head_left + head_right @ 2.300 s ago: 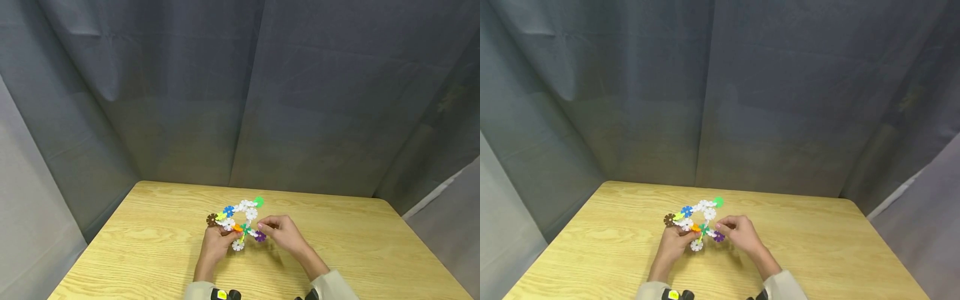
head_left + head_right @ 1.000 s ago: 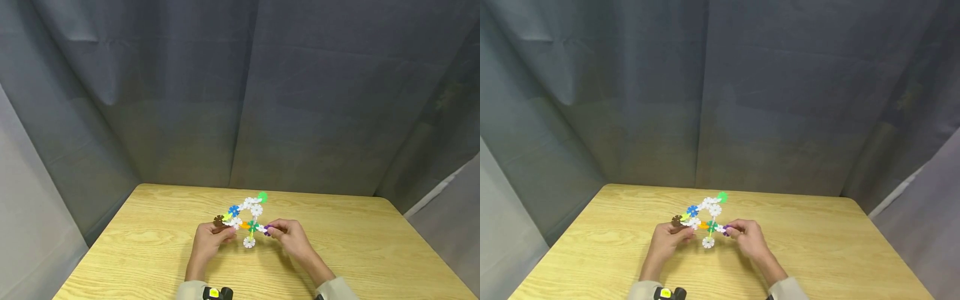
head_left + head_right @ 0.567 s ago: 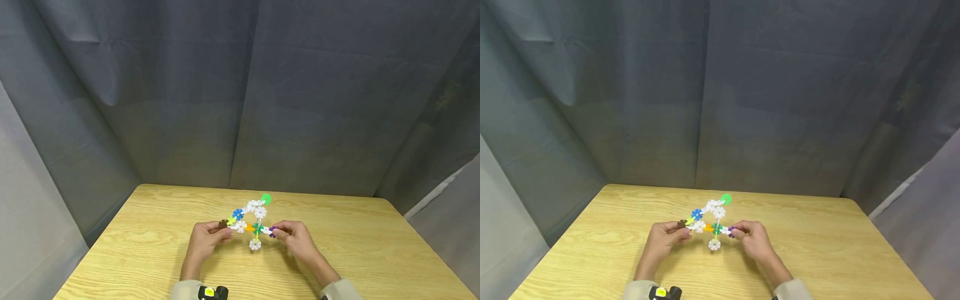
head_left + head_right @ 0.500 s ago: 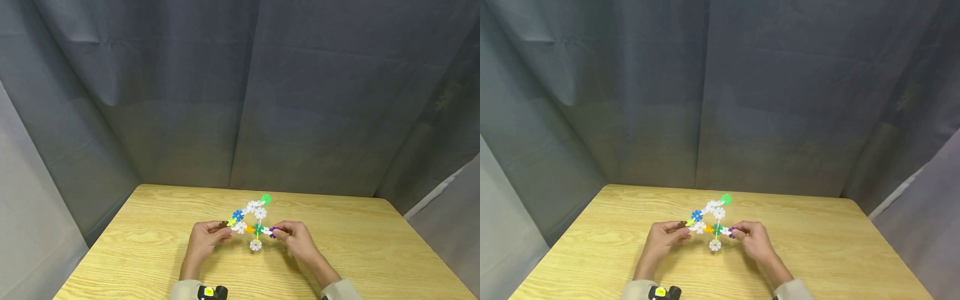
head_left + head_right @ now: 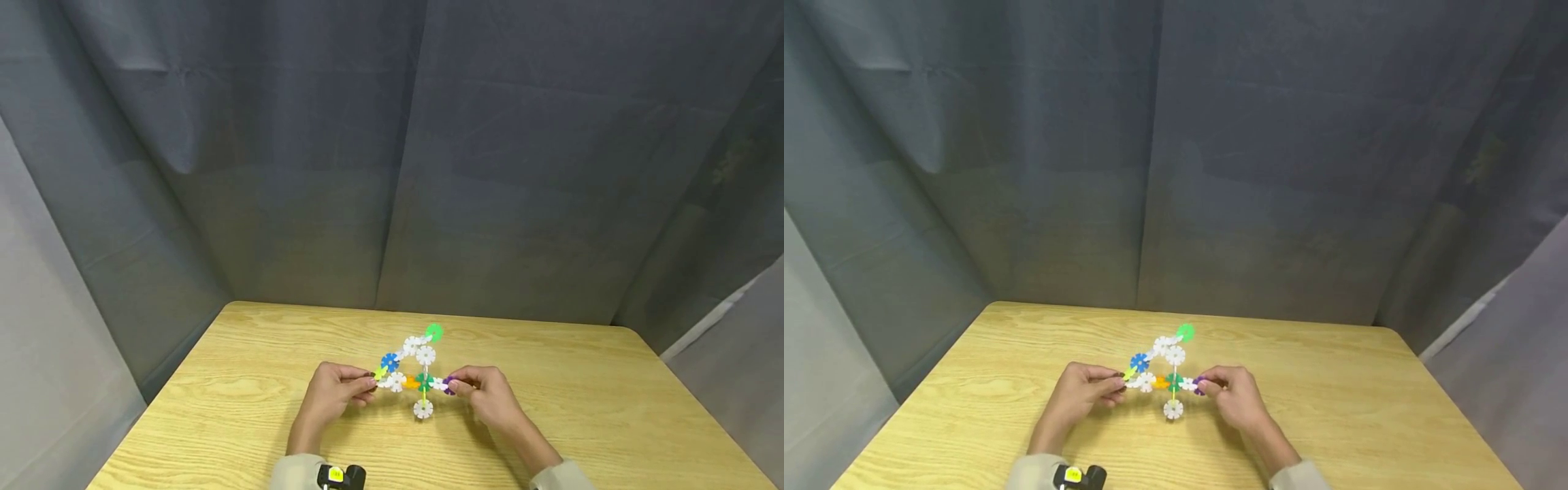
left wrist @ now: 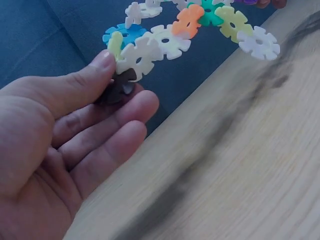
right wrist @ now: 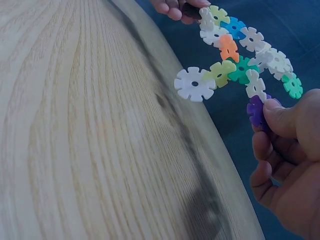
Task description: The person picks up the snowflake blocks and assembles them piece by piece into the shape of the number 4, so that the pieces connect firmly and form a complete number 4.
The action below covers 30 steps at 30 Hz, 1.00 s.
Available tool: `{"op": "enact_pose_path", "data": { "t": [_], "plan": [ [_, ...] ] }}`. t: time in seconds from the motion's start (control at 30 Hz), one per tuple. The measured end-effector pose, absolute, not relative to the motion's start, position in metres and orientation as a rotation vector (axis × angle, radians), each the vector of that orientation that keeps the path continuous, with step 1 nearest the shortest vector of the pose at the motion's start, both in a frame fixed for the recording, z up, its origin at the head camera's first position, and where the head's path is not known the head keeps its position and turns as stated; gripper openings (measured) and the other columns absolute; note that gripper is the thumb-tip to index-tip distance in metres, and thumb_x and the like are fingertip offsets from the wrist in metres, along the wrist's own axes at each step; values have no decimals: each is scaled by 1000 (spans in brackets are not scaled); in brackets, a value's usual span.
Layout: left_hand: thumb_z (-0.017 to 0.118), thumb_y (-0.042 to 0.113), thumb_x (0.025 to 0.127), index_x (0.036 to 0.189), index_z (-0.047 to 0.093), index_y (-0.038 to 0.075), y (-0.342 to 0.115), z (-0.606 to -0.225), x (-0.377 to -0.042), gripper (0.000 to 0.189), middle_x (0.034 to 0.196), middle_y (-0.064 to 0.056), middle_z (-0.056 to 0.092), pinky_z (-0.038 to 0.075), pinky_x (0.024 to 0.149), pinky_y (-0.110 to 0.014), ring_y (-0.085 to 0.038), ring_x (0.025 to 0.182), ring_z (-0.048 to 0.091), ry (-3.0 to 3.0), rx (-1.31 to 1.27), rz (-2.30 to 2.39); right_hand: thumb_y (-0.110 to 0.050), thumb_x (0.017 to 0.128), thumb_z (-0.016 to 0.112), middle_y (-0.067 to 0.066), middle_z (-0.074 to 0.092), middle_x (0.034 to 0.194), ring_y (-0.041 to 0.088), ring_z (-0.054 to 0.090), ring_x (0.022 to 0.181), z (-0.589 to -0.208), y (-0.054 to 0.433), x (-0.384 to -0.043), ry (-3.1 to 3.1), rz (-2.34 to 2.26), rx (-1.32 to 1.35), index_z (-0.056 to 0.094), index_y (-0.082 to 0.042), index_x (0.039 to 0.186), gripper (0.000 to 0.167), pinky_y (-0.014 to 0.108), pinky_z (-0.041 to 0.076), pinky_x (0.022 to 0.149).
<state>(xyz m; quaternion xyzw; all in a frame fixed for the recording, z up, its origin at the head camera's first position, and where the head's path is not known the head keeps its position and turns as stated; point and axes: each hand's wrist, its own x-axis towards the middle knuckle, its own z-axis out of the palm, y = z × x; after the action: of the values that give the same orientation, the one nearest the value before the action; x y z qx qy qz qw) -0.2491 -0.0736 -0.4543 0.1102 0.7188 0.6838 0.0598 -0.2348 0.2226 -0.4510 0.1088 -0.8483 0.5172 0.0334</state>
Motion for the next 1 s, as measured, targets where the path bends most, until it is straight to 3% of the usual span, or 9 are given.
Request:
{"op": "enact_pose_path", "data": {
  "t": [0.27,0.5,0.6,0.87,1.0],
  "plan": [
    [76,10,89,98,76,-4,-76,-457,-245,17,91,-14,74,59,71,-39,-39,81,71,2295,349,2032,-7,96,66,5,68,84,12,49,59,-448,223,-232,-2636,1583,372,74,-2,96,10,23,41,49],
    [76,12,89,96,78,-1,-74,-460,-244,15,90,-11,74,59,70,-38,-32,78,72,2367,275,2055,-12,94,69,5,68,83,12,49,63,-442,224,-231,-2646,1601,409,75,-3,95,11,22,40,52],
    [76,12,89,96,78,-1,-73,-462,-243,15,89,-11,74,59,69,-36,-28,74,72,2375,274,2074,-13,95,69,5,69,83,13,50,64,-440,225,-232,-2643,1599,414,75,-3,94,11,23,40,53],
    [76,11,89,98,77,-4,-70,-463,-238,18,89,-13,74,58,71,-42,-36,77,71,2314,268,2138,-11,96,67,6,69,82,11,46,57,-443,228,-231,-2682,1603,371,75,-4,93,11,21,38,48],
    [76,10,89,100,75,-6,-69,-464,-236,20,89,-14,74,58,69,-40,-33,76,72,2301,252,2159,-13,96,68,11,68,82,10,45,55,-444,228,-229,-2700,1610,333,74,-4,93,12,22,38,48]
  ]
}}
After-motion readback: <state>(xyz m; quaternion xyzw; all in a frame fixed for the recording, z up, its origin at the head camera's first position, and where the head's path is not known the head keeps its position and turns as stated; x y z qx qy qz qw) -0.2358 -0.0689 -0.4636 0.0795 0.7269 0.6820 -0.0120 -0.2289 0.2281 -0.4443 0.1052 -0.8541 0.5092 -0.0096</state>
